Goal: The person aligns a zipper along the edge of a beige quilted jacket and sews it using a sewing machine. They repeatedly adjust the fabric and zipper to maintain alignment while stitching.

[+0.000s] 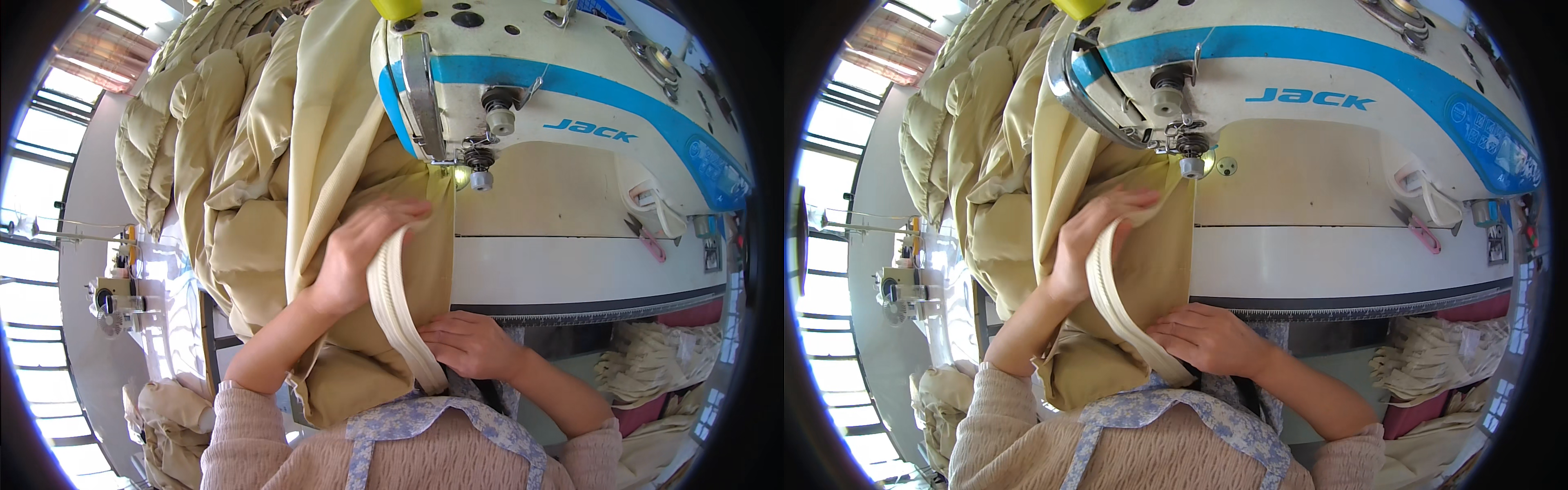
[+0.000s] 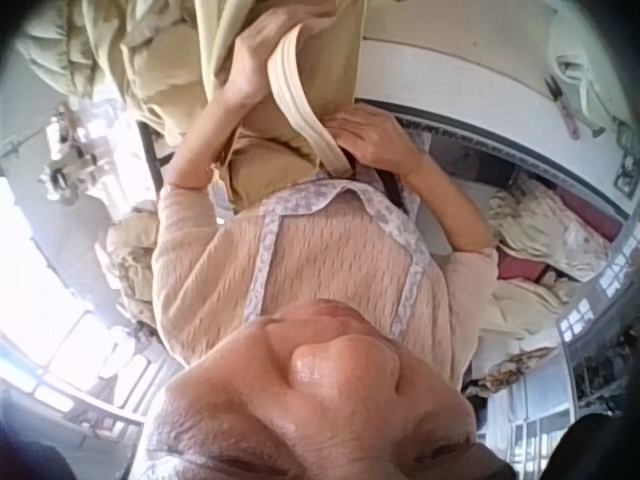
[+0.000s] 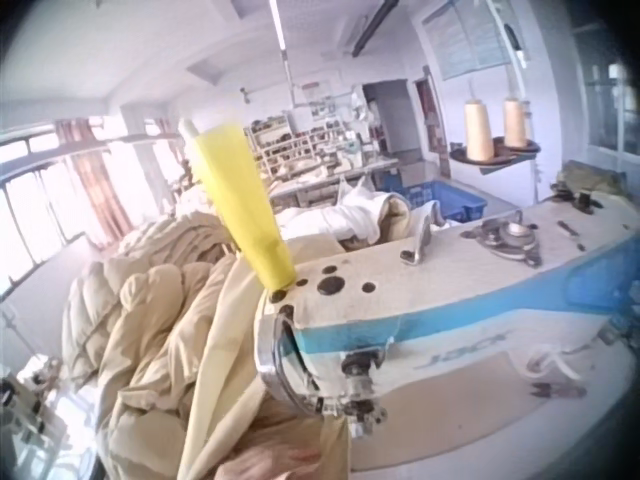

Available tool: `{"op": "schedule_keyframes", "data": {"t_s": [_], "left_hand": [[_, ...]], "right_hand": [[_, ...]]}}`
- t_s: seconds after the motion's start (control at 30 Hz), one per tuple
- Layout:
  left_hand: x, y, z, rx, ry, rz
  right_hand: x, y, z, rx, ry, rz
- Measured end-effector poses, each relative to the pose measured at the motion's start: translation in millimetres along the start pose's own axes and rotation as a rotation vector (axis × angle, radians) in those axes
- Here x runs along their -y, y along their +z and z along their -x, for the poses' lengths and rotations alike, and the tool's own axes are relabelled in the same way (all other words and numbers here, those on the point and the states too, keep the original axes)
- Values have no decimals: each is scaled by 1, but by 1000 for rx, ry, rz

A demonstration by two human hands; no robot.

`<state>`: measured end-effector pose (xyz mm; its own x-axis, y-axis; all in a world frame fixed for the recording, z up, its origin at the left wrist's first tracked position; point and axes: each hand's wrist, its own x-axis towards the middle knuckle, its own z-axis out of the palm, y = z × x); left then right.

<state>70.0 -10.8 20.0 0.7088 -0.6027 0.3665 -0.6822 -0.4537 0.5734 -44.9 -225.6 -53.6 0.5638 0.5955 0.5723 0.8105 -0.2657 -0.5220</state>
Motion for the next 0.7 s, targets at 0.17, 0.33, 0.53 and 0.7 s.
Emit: {"op": "schedule_keyframes", "data": {"t_s": [0.17, 0.33, 0.53, 0.7], "left_hand": [[13, 34, 17, -16, 147, -120], [1, 15, 4, -32, -53, 109], [1, 10, -13, 117, 256, -212], [10, 29, -1, 124, 378, -367]], "right_hand": [[-3, 3, -3, -12, -94, 138], [-2, 5, -2, -81, -55, 130], [-6, 3, 8, -90, 97, 9], [-6, 2, 5, -94, 134, -59]]}}
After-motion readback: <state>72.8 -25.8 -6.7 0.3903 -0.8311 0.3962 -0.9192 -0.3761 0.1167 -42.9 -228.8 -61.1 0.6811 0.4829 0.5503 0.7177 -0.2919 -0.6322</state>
